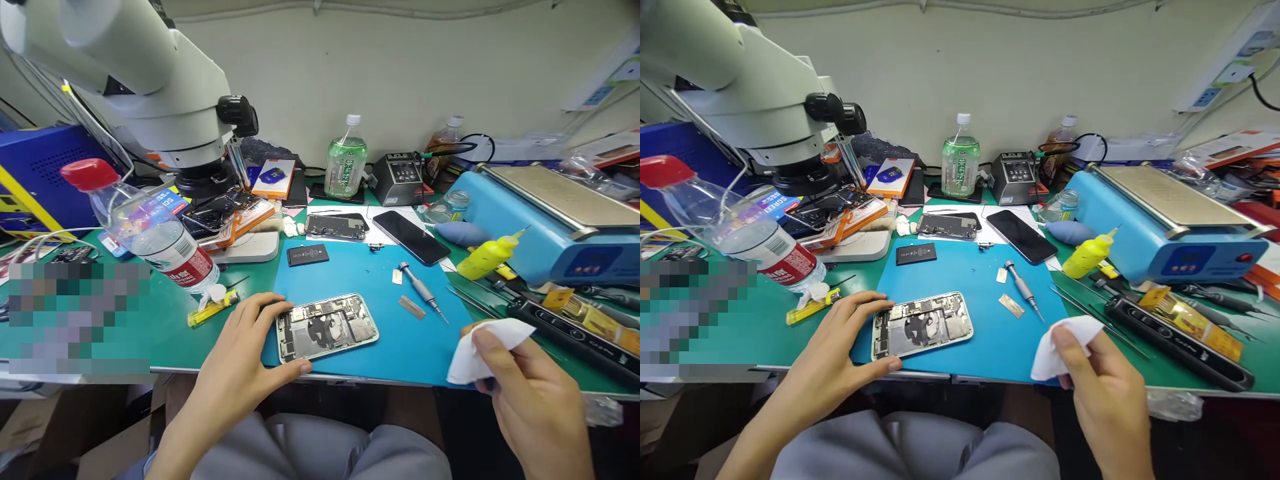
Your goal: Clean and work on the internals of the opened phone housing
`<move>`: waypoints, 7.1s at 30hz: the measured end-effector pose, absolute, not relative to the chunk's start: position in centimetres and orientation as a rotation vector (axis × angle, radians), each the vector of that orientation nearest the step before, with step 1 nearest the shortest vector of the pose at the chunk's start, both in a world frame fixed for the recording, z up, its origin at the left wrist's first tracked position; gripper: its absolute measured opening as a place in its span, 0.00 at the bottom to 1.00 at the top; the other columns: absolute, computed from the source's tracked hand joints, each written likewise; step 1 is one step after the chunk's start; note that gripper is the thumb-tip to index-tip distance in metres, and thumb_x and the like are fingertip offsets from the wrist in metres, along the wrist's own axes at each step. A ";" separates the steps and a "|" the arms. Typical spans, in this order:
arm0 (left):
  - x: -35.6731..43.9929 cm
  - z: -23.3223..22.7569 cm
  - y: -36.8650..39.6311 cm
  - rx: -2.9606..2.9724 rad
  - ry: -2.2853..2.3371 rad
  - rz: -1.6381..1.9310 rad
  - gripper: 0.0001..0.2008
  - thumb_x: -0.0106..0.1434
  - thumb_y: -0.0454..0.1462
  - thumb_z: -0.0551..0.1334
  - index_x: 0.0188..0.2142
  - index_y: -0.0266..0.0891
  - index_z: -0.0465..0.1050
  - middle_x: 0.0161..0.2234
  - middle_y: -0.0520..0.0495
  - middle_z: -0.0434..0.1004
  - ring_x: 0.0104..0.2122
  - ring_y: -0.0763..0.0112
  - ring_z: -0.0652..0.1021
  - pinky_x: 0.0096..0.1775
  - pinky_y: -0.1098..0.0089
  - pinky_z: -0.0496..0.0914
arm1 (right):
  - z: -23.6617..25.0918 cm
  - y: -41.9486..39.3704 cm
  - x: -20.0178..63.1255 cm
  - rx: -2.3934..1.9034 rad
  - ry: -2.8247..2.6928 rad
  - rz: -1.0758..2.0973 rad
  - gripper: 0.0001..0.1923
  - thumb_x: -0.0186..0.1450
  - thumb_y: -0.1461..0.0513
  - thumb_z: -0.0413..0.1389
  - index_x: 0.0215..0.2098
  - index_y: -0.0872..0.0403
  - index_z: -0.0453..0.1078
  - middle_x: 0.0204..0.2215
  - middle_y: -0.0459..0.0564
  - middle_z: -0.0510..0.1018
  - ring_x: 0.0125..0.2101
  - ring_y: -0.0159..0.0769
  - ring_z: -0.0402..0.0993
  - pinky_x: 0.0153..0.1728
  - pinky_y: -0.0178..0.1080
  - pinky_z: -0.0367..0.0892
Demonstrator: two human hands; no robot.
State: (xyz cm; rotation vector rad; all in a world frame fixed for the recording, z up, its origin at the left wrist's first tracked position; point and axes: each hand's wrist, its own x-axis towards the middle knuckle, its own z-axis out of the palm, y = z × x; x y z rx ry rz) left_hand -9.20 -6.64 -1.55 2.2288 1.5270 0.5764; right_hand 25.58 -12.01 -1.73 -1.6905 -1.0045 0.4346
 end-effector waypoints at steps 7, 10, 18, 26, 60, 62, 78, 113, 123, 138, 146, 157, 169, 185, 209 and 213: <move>-9.3 -0.9 -6.9 2.102 1.529 0.656 0.32 0.66 0.49 0.71 0.66 0.56 0.62 0.65 0.46 0.68 0.65 0.50 0.70 0.64 0.49 0.68 | -1.8 -12.5 25.7 -1.734 -1.122 0.376 0.14 0.62 0.48 0.65 0.41 0.47 0.79 0.31 0.44 0.81 0.23 0.35 0.74 0.23 0.36 0.68; -9.4 -0.9 -6.9 2.128 1.526 0.609 0.31 0.67 0.50 0.71 0.65 0.56 0.63 0.65 0.46 0.67 0.65 0.50 0.70 0.65 0.48 0.67 | -1.6 -12.5 24.3 -1.671 -1.360 0.168 0.05 0.69 0.56 0.62 0.41 0.46 0.80 0.37 0.44 0.84 0.34 0.37 0.81 0.34 0.37 0.73; -9.2 -0.6 -6.8 2.226 1.513 0.574 0.29 0.68 0.49 0.69 0.65 0.52 0.65 0.67 0.44 0.66 0.66 0.49 0.69 0.66 0.49 0.66 | -1.0 -11.3 18.7 -1.248 -2.009 -0.350 0.13 0.73 0.72 0.59 0.52 0.55 0.77 0.42 0.51 0.83 0.41 0.37 0.79 0.41 0.39 0.70; -9.2 -0.9 -6.8 2.247 1.527 0.608 0.30 0.67 0.48 0.71 0.64 0.51 0.67 0.66 0.44 0.69 0.65 0.49 0.71 0.64 0.49 0.68 | -1.1 -11.1 18.1 -1.253 -2.145 -0.389 0.18 0.73 0.73 0.56 0.59 0.57 0.75 0.44 0.56 0.82 0.45 0.44 0.75 0.44 0.45 0.71; -9.3 -0.8 -6.5 2.248 1.515 0.628 0.27 0.67 0.51 0.70 0.62 0.49 0.68 0.65 0.45 0.69 0.64 0.50 0.71 0.65 0.50 0.66 | 0.6 -10.2 16.8 -1.203 -2.337 -0.295 0.16 0.72 0.75 0.53 0.55 0.63 0.75 0.45 0.58 0.81 0.46 0.46 0.73 0.45 0.46 0.68; -9.3 -0.8 -6.5 2.255 1.517 0.625 0.27 0.67 0.51 0.70 0.62 0.50 0.68 0.64 0.46 0.69 0.64 0.50 0.71 0.64 0.50 0.67 | 0.6 -10.2 16.9 -1.213 -2.337 -0.304 0.16 0.72 0.75 0.53 0.54 0.62 0.76 0.44 0.57 0.81 0.45 0.45 0.73 0.45 0.46 0.68; -9.4 -1.0 -6.5 2.272 1.527 0.586 0.28 0.67 0.52 0.70 0.62 0.52 0.66 0.65 0.47 0.68 0.64 0.49 0.70 0.63 0.48 0.67 | 0.5 -10.0 18.3 -1.219 -2.319 -0.287 0.13 0.72 0.75 0.53 0.49 0.62 0.77 0.43 0.58 0.80 0.44 0.45 0.73 0.46 0.47 0.69; -9.6 -1.3 -6.4 2.226 1.547 0.543 0.29 0.69 0.53 0.67 0.66 0.58 0.65 0.67 0.50 0.67 0.64 0.50 0.71 0.62 0.52 0.68 | -0.8 -10.8 20.4 -1.138 -2.314 -0.449 0.18 0.70 0.76 0.57 0.57 0.65 0.75 0.43 0.57 0.83 0.45 0.45 0.76 0.44 0.46 0.71; -9.8 -1.3 -6.3 2.254 1.544 0.558 0.29 0.69 0.54 0.67 0.66 0.58 0.65 0.66 0.50 0.68 0.63 0.49 0.71 0.62 0.50 0.69 | 0.2 -10.4 19.5 -1.150 -2.371 -0.424 0.14 0.71 0.76 0.54 0.53 0.68 0.75 0.41 0.59 0.83 0.43 0.45 0.77 0.41 0.46 0.73; -9.5 -1.3 -6.2 2.249 1.530 0.569 0.29 0.69 0.53 0.68 0.65 0.56 0.65 0.66 0.47 0.67 0.64 0.50 0.70 0.63 0.51 0.67 | -0.3 -10.3 19.3 -1.066 -2.321 -0.265 0.16 0.72 0.75 0.53 0.56 0.65 0.75 0.43 0.57 0.83 0.44 0.43 0.76 0.43 0.44 0.74; -9.6 -1.1 -6.4 2.244 1.536 0.577 0.28 0.69 0.52 0.69 0.65 0.56 0.66 0.65 0.47 0.68 0.64 0.49 0.71 0.62 0.51 0.69 | 0.3 -10.0 19.5 -1.050 -2.372 -0.280 0.16 0.72 0.74 0.53 0.55 0.65 0.75 0.40 0.56 0.83 0.40 0.42 0.76 0.40 0.45 0.73; -9.5 -1.1 -6.2 2.246 1.533 0.567 0.28 0.69 0.52 0.68 0.66 0.56 0.65 0.66 0.47 0.67 0.64 0.50 0.70 0.62 0.51 0.68 | 0.5 -9.1 18.9 -1.110 -2.375 -0.376 0.14 0.73 0.74 0.53 0.54 0.67 0.75 0.37 0.56 0.81 0.38 0.43 0.73 0.38 0.45 0.72; -9.6 -1.2 -6.3 2.253 1.524 0.585 0.28 0.69 0.52 0.68 0.65 0.56 0.65 0.66 0.47 0.67 0.64 0.50 0.70 0.62 0.51 0.68 | 0.6 -8.9 18.2 -1.118 -2.381 -0.318 0.16 0.74 0.73 0.51 0.56 0.64 0.75 0.36 0.54 0.80 0.37 0.41 0.72 0.36 0.45 0.70; -9.5 -1.0 -6.3 2.227 1.537 0.585 0.28 0.68 0.51 0.69 0.65 0.56 0.67 0.65 0.48 0.68 0.65 0.49 0.70 0.63 0.50 0.68 | 1.0 -9.7 18.5 -1.044 -2.407 -0.258 0.15 0.73 0.72 0.52 0.52 0.65 0.78 0.33 0.55 0.79 0.34 0.41 0.71 0.33 0.44 0.69; -9.5 -1.1 -6.4 2.166 1.535 0.582 0.30 0.68 0.50 0.70 0.66 0.58 0.62 0.66 0.49 0.67 0.65 0.49 0.69 0.64 0.48 0.67 | 0.4 -10.2 19.6 -1.134 -2.329 -0.335 0.13 0.73 0.73 0.53 0.50 0.66 0.78 0.35 0.56 0.81 0.37 0.42 0.74 0.35 0.45 0.72; -9.7 -1.2 -6.3 2.184 1.528 0.571 0.30 0.68 0.51 0.69 0.65 0.59 0.63 0.66 0.49 0.67 0.65 0.49 0.70 0.63 0.48 0.68 | 0.3 -10.0 19.5 -1.108 -2.329 -0.336 0.13 0.72 0.74 0.53 0.49 0.67 0.78 0.34 0.57 0.81 0.36 0.43 0.74 0.34 0.45 0.72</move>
